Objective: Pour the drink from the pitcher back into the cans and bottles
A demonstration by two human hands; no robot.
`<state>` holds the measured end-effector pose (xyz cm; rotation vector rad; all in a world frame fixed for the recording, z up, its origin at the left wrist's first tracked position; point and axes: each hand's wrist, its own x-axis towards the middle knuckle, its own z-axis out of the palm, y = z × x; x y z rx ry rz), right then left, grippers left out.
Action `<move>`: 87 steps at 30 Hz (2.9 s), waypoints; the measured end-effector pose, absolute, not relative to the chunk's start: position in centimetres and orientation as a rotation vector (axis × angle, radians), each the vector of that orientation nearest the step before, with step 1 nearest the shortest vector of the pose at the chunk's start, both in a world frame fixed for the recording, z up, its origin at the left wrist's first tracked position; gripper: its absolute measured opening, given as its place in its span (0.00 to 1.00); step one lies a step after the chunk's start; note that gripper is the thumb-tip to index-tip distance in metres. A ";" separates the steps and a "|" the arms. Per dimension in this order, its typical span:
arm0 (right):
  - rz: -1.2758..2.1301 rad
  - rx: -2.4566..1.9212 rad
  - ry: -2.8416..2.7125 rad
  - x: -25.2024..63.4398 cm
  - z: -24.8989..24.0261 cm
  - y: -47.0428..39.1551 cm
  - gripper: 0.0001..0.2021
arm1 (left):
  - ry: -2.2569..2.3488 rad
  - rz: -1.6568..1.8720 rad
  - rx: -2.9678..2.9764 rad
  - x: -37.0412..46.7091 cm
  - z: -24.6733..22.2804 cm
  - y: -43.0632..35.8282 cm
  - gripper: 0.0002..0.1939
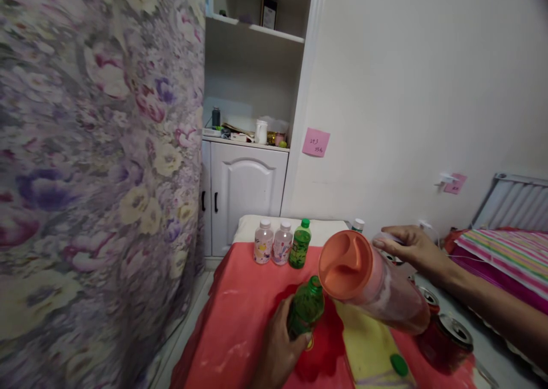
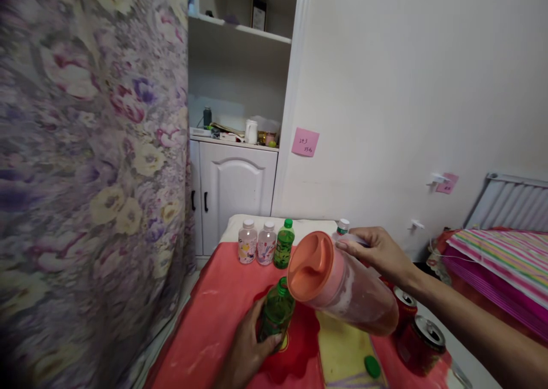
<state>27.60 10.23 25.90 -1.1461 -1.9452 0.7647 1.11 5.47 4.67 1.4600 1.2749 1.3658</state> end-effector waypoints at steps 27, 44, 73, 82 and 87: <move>0.754 -1.157 -2.072 27.3 27.3 10.5 0.22 | 1.219 1.369 1.460 1.0 4.3 5.5 0.36; 0.668 -1.181 -2.122 26.8 28.4 9.9 0.25 | 1.193 1.378 1.489 1.0 4.5 5.4 0.34; 0.637 -1.213 -2.170 27.3 28.8 10.0 0.25 | 1.158 1.404 1.523 0.9 4.0 5.6 0.34; 0.632 -1.237 -2.151 27.2 29.3 9.5 0.25 | 1.164 1.395 1.520 0.8 4.0 5.6 0.36; 0.629 -1.235 -2.165 27.4 29.2 9.6 0.25 | 1.165 1.397 1.531 0.9 3.9 5.6 0.35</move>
